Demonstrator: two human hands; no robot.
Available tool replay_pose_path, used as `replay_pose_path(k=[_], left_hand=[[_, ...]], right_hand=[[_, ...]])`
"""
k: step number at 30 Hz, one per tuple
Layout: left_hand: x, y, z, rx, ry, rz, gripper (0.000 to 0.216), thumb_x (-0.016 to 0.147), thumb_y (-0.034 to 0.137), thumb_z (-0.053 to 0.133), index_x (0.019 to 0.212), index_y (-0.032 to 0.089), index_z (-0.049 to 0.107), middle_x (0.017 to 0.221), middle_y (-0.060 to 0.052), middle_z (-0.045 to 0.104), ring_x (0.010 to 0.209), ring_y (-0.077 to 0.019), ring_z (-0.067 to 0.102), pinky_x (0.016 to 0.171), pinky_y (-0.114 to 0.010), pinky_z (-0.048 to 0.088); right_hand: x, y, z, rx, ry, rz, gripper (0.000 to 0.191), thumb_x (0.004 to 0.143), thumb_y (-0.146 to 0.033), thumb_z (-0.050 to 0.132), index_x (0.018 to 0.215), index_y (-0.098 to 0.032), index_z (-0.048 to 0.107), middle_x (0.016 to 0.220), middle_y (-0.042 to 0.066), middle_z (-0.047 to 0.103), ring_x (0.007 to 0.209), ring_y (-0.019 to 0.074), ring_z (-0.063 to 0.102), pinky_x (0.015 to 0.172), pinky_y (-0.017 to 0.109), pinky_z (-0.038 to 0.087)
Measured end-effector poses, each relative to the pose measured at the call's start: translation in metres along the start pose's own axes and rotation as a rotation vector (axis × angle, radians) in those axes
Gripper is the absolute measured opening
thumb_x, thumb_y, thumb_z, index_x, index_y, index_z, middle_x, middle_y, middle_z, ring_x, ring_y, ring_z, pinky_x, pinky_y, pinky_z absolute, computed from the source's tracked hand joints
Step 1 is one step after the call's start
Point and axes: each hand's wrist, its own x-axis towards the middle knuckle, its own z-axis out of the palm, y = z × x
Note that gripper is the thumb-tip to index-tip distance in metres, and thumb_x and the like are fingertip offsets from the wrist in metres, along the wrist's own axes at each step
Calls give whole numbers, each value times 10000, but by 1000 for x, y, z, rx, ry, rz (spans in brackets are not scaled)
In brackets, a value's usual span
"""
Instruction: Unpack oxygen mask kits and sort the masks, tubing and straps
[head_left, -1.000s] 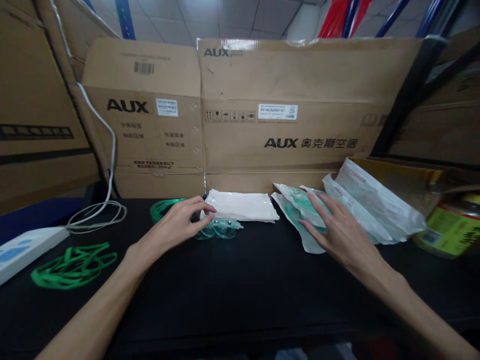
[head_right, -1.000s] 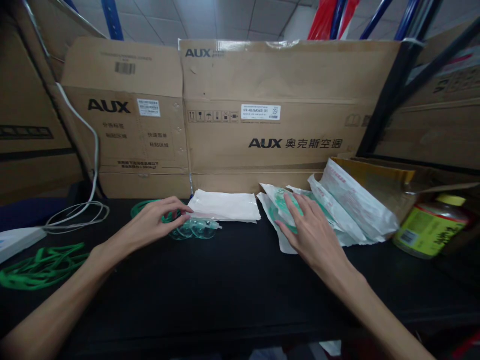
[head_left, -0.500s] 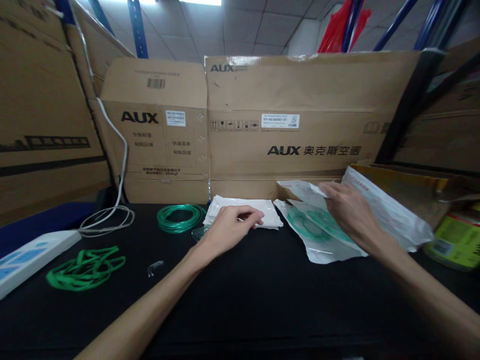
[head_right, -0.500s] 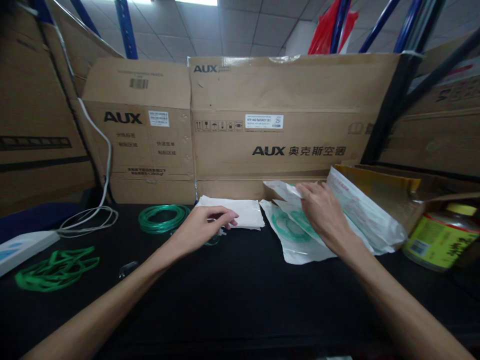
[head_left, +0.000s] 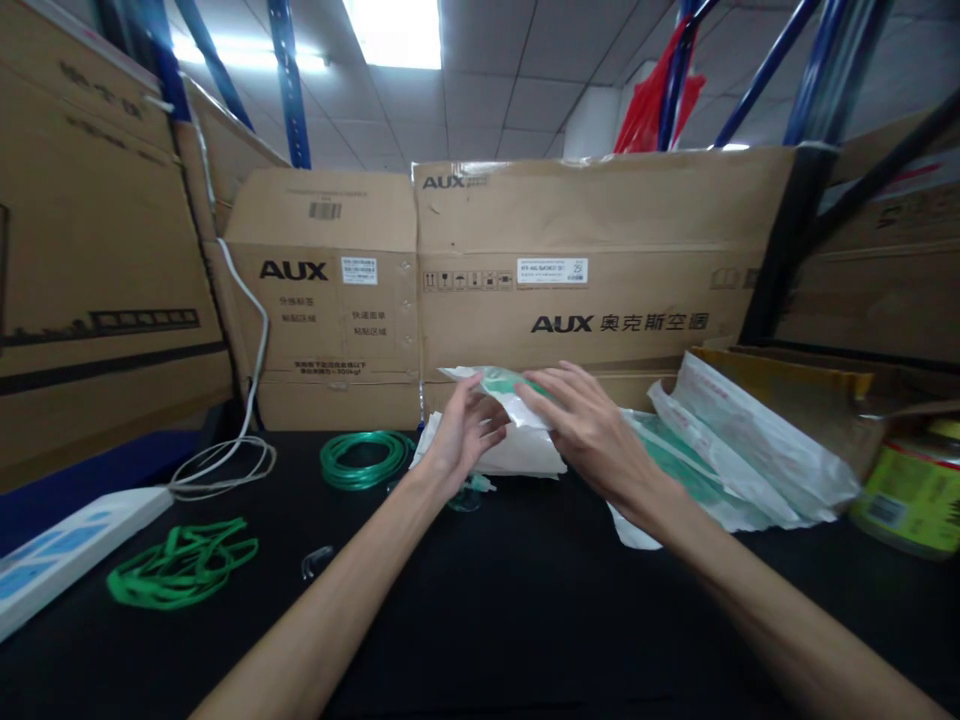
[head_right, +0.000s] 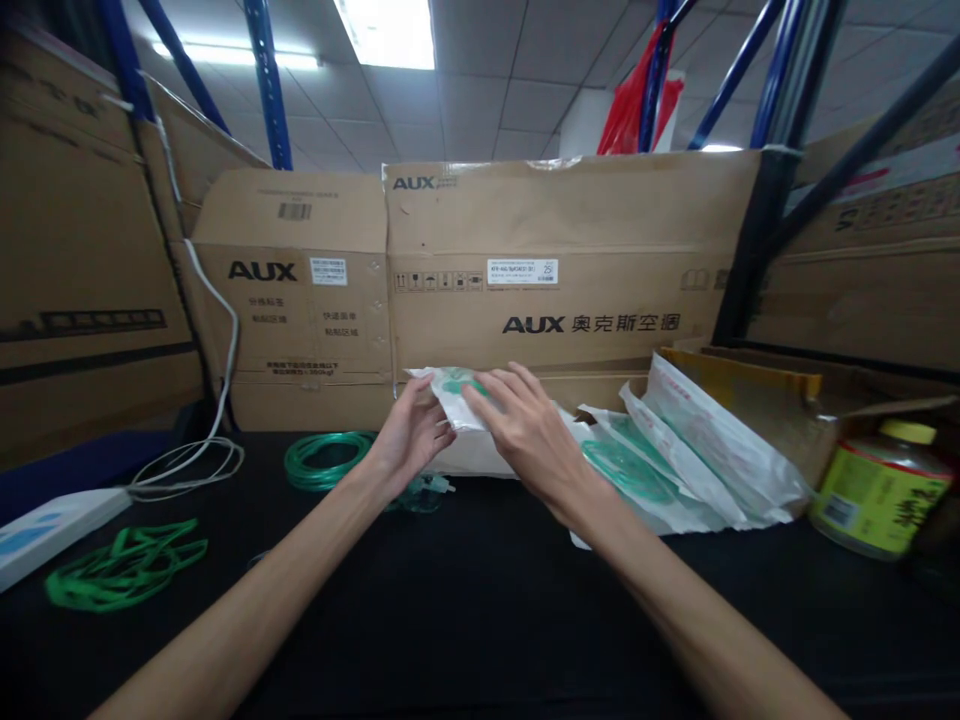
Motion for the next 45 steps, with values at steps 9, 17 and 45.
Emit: replay_pose_path(k=[9, 17, 45], left_hand=[[13, 2, -43, -3, 131, 92, 231, 670, 167, 579, 889, 148, 652, 695, -19, 645, 590, -135, 573, 576, -226, 496], [17, 5, -49, 19, 194, 249, 257, 543, 182, 527, 790, 163, 594, 678, -10, 647, 615, -186, 608, 595, -294, 542], [8, 16, -40, -61, 234, 403, 107, 577, 145, 538, 682, 165, 531, 676, 15, 580, 509, -78, 448, 395, -175, 310]], right_hand=[[-19, -21, 34, 395, -15, 0, 435, 926, -144, 589, 1361, -135, 580, 1406, 211, 565, 1357, 315, 492, 1117, 573, 417], [-23, -23, 17, 435, 292, 240, 168, 920, -182, 586, 964, -222, 742, 921, 99, 716, 827, 228, 675, 739, 401, 575], [-35, -21, 47, 442, 110, 556, 256, 968, -239, 553, 1085, -202, 778, 1222, 120, 727, 1165, 281, 667, 1007, 512, 536]])
